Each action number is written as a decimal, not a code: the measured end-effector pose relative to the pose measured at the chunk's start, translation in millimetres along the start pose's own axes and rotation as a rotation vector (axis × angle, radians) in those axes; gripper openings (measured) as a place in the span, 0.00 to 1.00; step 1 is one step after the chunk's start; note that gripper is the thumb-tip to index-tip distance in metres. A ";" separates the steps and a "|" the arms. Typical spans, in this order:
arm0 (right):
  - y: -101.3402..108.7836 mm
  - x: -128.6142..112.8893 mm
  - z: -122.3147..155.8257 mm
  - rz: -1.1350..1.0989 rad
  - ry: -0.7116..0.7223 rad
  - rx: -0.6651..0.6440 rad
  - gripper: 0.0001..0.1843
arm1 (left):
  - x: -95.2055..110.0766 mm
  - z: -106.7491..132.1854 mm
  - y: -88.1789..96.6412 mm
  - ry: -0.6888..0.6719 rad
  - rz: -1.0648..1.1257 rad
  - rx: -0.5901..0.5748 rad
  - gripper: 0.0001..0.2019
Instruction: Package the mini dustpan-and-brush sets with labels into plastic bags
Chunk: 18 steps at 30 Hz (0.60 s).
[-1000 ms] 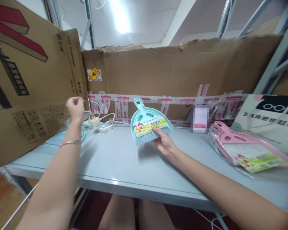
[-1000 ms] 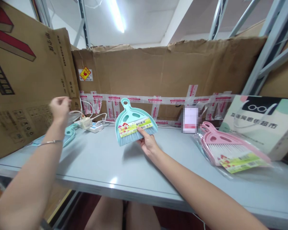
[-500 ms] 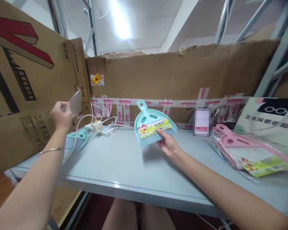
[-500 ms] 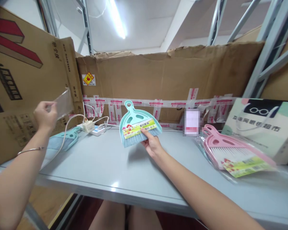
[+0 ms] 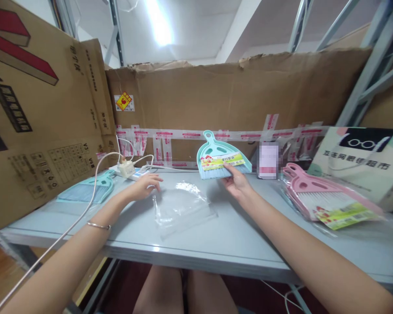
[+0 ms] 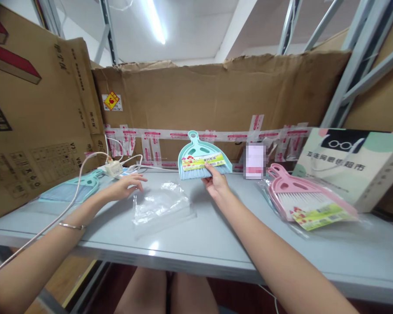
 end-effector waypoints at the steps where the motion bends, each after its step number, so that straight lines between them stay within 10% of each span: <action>1: -0.3 0.4 -0.1 0.003 -0.001 -0.005 0.16 | -3.4 1.1 2.5 0.049 -0.020 -0.014 0.17; 11: -5.1 1.7 6.0 0.013 -0.016 -0.027 0.16 | 84.8 8.9 -17.9 0.031 -0.090 -0.168 0.24; 18: -13.2 5.6 12.8 0.045 -0.046 -0.087 0.17 | 37.7 -33.9 5.0 0.277 -0.316 0.005 0.10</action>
Point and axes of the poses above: each hand's wrist, its own z-axis away from the middle knuckle, its own y-axis out of the back of the hand, x = y × z, the point moved 8 cm from there along -z, towards the middle knuckle, and after that the axes turned 2 degrees about -x, right-handed, at the moved point
